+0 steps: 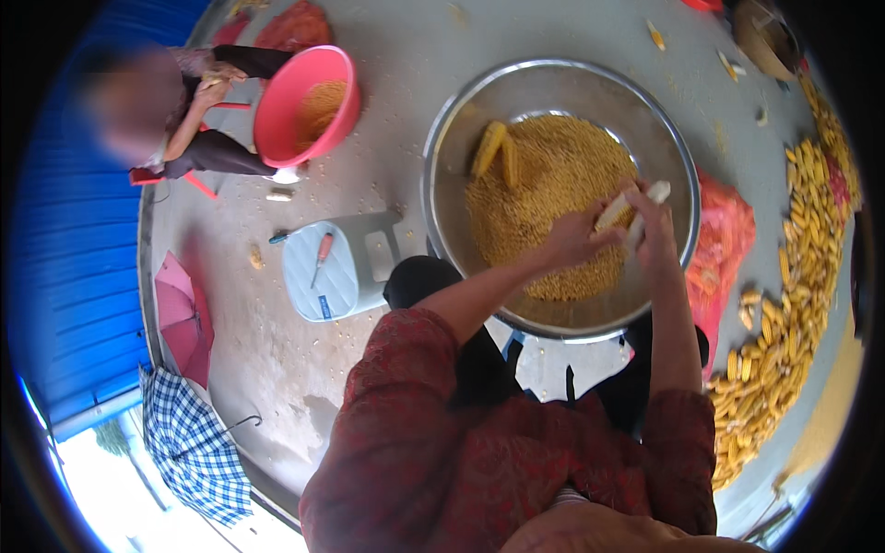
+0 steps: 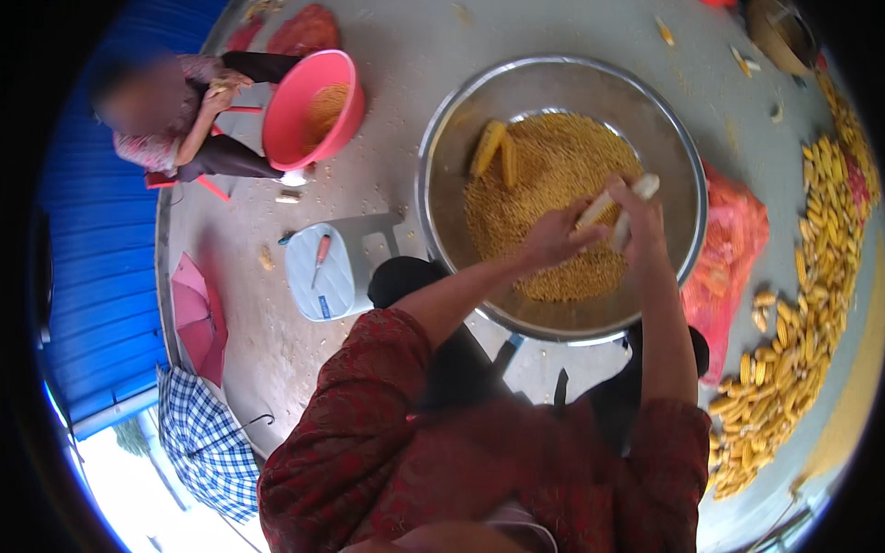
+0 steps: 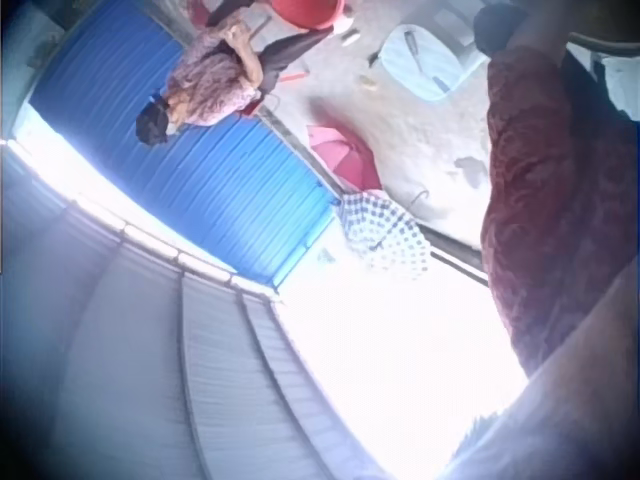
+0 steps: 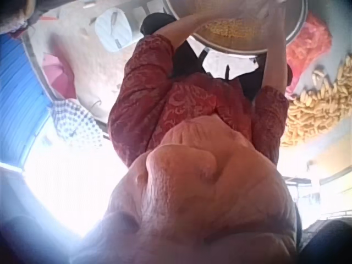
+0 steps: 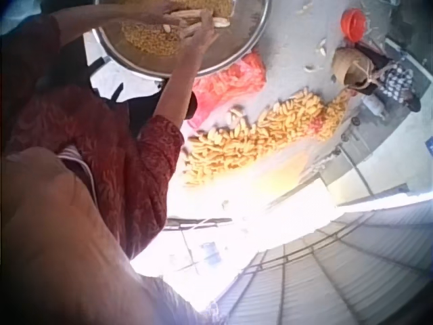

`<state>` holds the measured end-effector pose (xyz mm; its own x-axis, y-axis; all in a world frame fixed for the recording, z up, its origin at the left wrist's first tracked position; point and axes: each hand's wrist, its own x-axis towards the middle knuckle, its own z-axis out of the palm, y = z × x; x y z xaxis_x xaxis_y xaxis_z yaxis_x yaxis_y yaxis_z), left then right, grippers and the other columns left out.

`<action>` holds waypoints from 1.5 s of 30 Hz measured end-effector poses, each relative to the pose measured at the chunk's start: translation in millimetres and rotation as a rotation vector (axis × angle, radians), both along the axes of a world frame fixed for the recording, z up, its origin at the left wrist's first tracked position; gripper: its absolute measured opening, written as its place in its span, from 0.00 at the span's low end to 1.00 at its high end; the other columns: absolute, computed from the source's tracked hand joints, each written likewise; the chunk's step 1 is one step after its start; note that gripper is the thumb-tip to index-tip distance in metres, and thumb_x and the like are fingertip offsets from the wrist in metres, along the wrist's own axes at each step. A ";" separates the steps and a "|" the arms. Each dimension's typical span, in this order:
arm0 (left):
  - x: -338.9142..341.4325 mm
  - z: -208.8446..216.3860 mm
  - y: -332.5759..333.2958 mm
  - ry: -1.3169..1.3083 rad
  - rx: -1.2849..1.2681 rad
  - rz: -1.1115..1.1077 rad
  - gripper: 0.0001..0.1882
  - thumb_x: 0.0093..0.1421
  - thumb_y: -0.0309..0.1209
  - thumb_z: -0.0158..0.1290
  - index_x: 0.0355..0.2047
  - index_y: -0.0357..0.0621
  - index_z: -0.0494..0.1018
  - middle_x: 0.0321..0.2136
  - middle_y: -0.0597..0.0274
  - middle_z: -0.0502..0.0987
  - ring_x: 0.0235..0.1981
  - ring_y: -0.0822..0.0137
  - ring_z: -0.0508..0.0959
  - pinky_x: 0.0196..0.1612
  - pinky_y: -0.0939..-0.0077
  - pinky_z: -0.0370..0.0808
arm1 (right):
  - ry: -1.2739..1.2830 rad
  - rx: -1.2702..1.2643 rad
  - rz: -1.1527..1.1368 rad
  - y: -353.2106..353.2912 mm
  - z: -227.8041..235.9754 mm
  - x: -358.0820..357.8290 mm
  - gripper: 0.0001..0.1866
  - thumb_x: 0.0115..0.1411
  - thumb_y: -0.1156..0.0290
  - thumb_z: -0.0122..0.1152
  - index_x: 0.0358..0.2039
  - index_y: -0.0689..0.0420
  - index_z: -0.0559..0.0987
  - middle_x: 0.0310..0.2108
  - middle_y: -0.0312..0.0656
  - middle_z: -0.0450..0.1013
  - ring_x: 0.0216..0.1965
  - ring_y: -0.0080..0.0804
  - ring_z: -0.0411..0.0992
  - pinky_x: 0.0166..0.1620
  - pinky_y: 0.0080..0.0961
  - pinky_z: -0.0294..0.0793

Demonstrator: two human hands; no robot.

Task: The person sits and shucks corn by hand, removing kernels from cobs into a large metal bowl. The person repeatedly picks up cobs, rubs them to release kernels, and discards the bare cobs into a pile.

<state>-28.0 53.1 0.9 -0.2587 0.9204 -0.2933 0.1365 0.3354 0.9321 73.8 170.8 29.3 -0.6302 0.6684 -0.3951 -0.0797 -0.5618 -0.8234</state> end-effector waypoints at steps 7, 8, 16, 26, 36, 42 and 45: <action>-3.4 -10.0 5.6 -0.283 -0.112 0.123 0.31 0.65 0.54 0.34 0.58 0.46 0.65 0.31 0.55 0.77 0.32 0.66 0.78 0.31 0.72 0.75 | 0.127 0.091 -0.072 -2.7 -15.2 -1.1 0.11 0.56 0.72 0.60 0.36 0.64 0.74 0.28 0.43 0.75 0.31 0.31 0.75 0.38 0.27 0.75; -6.0 -4.8 4.9 -0.332 -0.136 0.082 0.31 0.65 0.55 0.34 0.59 0.47 0.63 0.31 0.56 0.77 0.32 0.69 0.77 0.30 0.75 0.74 | 0.118 0.071 -0.086 -5.6 -10.7 -1.5 0.10 0.56 0.73 0.60 0.36 0.65 0.74 0.28 0.44 0.74 0.30 0.31 0.75 0.36 0.27 0.75; -8.1 9.7 2.7 -0.239 0.021 0.003 0.32 0.62 0.59 0.41 0.50 0.41 0.67 0.18 0.66 0.69 0.16 0.76 0.69 0.19 0.82 0.66 | 0.038 -0.161 -0.180 2.5 -3.1 -0.7 0.09 0.52 0.76 0.61 0.33 0.65 0.73 0.25 0.45 0.73 0.25 0.35 0.76 0.27 0.30 0.78; -0.9 -2.8 2.6 0.106 0.001 0.028 0.33 0.66 0.54 0.31 0.44 0.36 0.73 0.21 0.46 0.75 0.27 0.57 0.79 0.32 0.62 0.72 | -0.002 -0.046 -0.298 -8.7 -25.9 0.1 0.07 0.53 0.76 0.60 0.32 0.64 0.74 0.24 0.45 0.74 0.25 0.31 0.76 0.29 0.29 0.76; 0.4 1.6 6.7 -0.446 -0.197 0.202 0.33 0.65 0.58 0.33 0.42 0.37 0.69 0.21 0.60 0.72 0.15 0.70 0.71 0.19 0.78 0.70 | -0.096 0.165 -0.137 -20.5 -15.7 -0.6 0.09 0.56 0.73 0.57 0.36 0.63 0.73 0.29 0.46 0.76 0.30 0.32 0.77 0.36 0.28 0.78; -11.9 12.0 5.6 -1.055 -0.249 0.151 0.28 0.64 0.57 0.40 0.43 0.41 0.67 0.22 0.59 0.72 0.18 0.71 0.71 0.20 0.79 0.68 | 0.200 -0.030 -0.048 -7.5 -4.1 6.4 0.12 0.55 0.72 0.55 0.40 0.63 0.74 0.36 0.48 0.76 0.41 0.33 0.75 0.48 0.30 0.75; -13.3 10.2 -0.2 -1.036 -0.167 0.017 0.22 0.64 0.51 0.45 0.41 0.42 0.67 0.23 0.58 0.73 0.17 0.70 0.70 0.20 0.79 0.67 | 0.163 0.077 0.022 -4.2 -1.5 4.3 0.15 0.55 0.72 0.55 0.43 0.64 0.74 0.38 0.48 0.75 0.44 0.32 0.73 0.50 0.29 0.73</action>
